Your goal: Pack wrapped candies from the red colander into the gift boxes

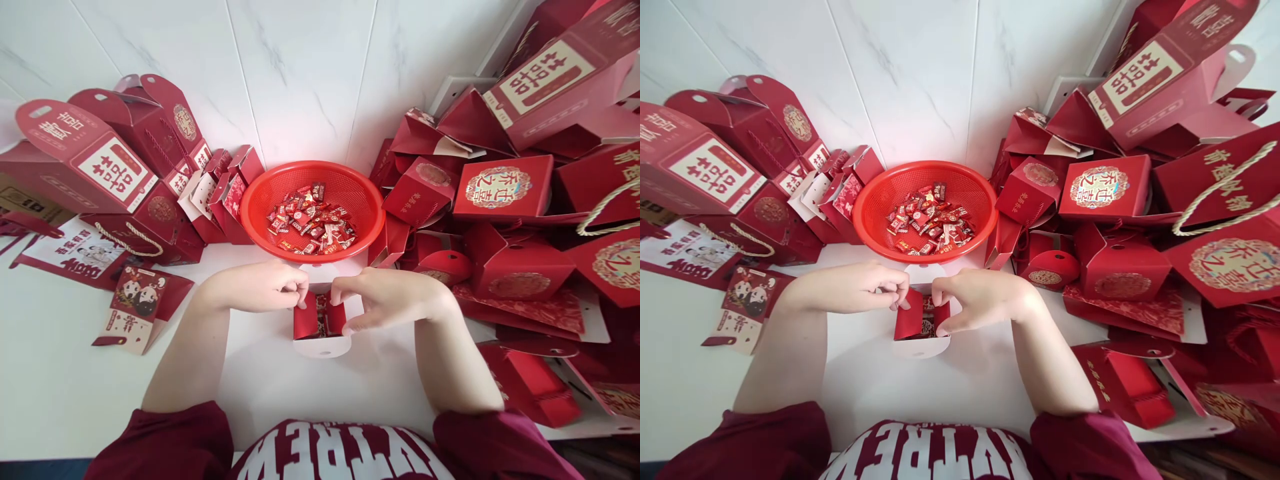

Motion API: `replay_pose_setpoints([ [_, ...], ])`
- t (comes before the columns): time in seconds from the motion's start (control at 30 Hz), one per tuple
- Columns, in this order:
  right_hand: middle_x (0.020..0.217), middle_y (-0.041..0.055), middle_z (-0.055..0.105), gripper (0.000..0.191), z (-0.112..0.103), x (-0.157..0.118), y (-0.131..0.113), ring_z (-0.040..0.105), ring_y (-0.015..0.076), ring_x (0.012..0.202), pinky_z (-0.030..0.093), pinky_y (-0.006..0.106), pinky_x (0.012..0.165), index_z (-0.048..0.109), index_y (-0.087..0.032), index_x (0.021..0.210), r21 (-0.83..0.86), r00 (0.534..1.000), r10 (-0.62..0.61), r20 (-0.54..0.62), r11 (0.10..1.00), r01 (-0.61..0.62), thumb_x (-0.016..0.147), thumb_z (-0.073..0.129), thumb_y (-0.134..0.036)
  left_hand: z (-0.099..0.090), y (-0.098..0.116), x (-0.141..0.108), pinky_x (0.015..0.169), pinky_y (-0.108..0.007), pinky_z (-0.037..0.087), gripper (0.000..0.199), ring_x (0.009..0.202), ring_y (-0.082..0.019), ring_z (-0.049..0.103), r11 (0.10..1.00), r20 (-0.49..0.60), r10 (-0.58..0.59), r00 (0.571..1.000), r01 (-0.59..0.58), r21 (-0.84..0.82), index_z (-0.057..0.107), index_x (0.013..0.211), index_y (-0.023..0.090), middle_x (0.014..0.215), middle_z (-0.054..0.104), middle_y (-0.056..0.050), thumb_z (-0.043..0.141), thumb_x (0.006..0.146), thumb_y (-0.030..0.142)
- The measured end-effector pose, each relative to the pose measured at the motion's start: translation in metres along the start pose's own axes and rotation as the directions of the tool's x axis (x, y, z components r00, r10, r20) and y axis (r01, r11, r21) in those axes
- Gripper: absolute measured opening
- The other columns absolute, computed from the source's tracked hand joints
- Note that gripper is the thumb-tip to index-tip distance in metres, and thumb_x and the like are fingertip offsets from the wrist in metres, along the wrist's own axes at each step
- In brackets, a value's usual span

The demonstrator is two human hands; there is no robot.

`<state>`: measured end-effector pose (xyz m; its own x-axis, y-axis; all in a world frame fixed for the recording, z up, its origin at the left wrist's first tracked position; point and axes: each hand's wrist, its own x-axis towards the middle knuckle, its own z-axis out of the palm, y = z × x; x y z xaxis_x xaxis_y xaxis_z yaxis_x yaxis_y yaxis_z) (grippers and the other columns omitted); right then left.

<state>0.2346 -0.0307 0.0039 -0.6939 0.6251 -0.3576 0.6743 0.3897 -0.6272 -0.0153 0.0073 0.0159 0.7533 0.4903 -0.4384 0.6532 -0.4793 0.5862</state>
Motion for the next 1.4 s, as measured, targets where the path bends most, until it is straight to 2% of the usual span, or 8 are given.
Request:
replay_pose_setpoints([
  [0.23, 0.110, 0.0041, 0.070, 0.070, 0.024, 0.000, -0.009, 0.065, 0.0258, 0.094, 0.042, 0.030, 0.072, 0.057, -0.025, 0.128, -0.138, 1.000, -0.016, -0.010, 0.990, 0.015, 0.067, 0.081, -0.049, -0.001, -0.004, 0.000, 0.070, -0.025, 0.044, 0.016, 0.080, -0.016, 0.065, 0.996, -0.070, 0.022, 0.997, -0.029, -0.089, 0.065, 0.088, 0.020, 0.090, 0.071, -0.002, 0.056, 0.088, 0.033],
  [0.4, 0.117, 0.0049, 0.069, 0.066, 0.044, -0.009, -0.005, 0.065, 0.0259, 0.100, 0.046, 0.033, 0.079, 0.054, -0.026, 0.131, 0.013, 0.997, -0.041, -0.069, 0.999, 0.042, 0.073, 0.079, -0.045, 0.005, -0.012, -0.011, 0.063, -0.026, 0.044, 0.041, 0.066, -0.016, 0.065, 0.987, -0.134, -0.158, 0.978, 0.152, -0.058, 0.064, 0.071, 0.018, 0.073, 0.070, -0.003, 0.053, 0.090, 0.053],
  [0.5, 0.120, 0.0040, 0.068, 0.048, 0.053, -0.011, 0.002, 0.064, 0.0229, 0.101, 0.047, 0.034, 0.085, 0.055, -0.027, 0.128, 0.132, 0.978, -0.040, -0.205, 0.989, 0.068, 0.085, 0.070, -0.045, 0.020, -0.022, -0.008, 0.071, -0.028, 0.048, 0.039, 0.081, -0.020, 0.068, 0.971, -0.170, -0.222, 0.960, 0.202, -0.124, 0.066, 0.099, 0.019, 0.093, 0.074, -0.006, 0.061, 0.085, 0.056],
  [0.7, 0.123, 0.0070, 0.062, 0.029, 0.086, -0.008, 0.016, 0.061, 0.0181, 0.094, 0.050, 0.034, 0.089, 0.054, -0.025, 0.124, 0.249, 0.871, -0.047, -0.489, 0.949, 0.192, 0.095, 0.056, -0.032, 0.063, -0.028, 0.003, 0.107, -0.034, 0.040, 0.037, 0.126, -0.023, 0.054, 0.908, -0.332, -0.069, 0.941, -0.078, -0.411, 0.056, 0.122, 0.021, 0.135, 0.060, -0.007, 0.060, 0.089, 0.035],
  [0.87, 0.159, 0.0115, 0.026, 0.068, 0.111, -0.004, 0.022, 0.047, 0.0240, 0.129, 0.047, 0.042, 0.104, 0.031, -0.029, 0.149, 0.281, 0.751, 0.006, -0.660, 0.929, 0.240, 0.088, 0.062, -0.026, 0.098, -0.038, 0.014, 0.098, -0.035, 0.046, 0.044, 0.117, -0.024, 0.057, 0.690, -0.464, -0.155, 0.872, -0.240, -0.682, 0.052, 0.124, 0.020, 0.127, 0.061, -0.008, 0.061, 0.081, 0.020],
  [1.07, 0.167, 0.0071, 0.014, 0.088, 0.136, 0.011, 0.038, 0.016, 0.0237, 0.153, 0.024, 0.051, 0.122, 0.005, -0.031, 0.159, 0.437, 0.797, -0.017, -0.604, 0.829, 0.349, 0.089, 0.059, -0.023, 0.135, -0.049, 0.024, 0.089, -0.034, 0.047, 0.039, 0.102, -0.024, 0.061, 0.437, -0.545, -0.241, 0.803, -0.412, -0.800, 0.059, 0.120, 0.021, 0.110, 0.068, -0.006, 0.062, 0.081, 0.022],
  [1.23, 0.166, 0.0052, 0.017, 0.091, 0.140, 0.009, 0.035, 0.017, 0.0228, 0.153, 0.022, 0.048, 0.123, 0.009, -0.031, 0.160, 0.376, 0.779, -0.104, -0.618, 0.832, 0.409, 0.085, 0.057, -0.013, 0.149, -0.049, 0.019, 0.103, -0.041, 0.042, 0.026, 0.122, -0.027, 0.054, 0.503, -0.648, -0.120, 0.752, -0.517, -0.692, 0.067, 0.114, 0.025, 0.129, 0.060, -0.007, 0.057, 0.089, 0.024],
  [1.4, 0.167, 0.0029, 0.013, 0.059, 0.131, 0.004, 0.032, 0.016, 0.0249, 0.153, 0.023, 0.046, 0.123, 0.041, -0.029, 0.149, 0.191, 0.783, -0.189, -0.593, 0.911, 0.365, 0.093, 0.054, -0.022, 0.145, -0.045, 0.012, 0.117, -0.051, 0.027, 0.046, 0.138, -0.036, 0.037, 0.773, -0.696, 0.245, 0.675, -0.570, -0.279, 0.066, 0.122, 0.022, 0.142, 0.046, -0.014, 0.057, 0.089, 0.053],
])
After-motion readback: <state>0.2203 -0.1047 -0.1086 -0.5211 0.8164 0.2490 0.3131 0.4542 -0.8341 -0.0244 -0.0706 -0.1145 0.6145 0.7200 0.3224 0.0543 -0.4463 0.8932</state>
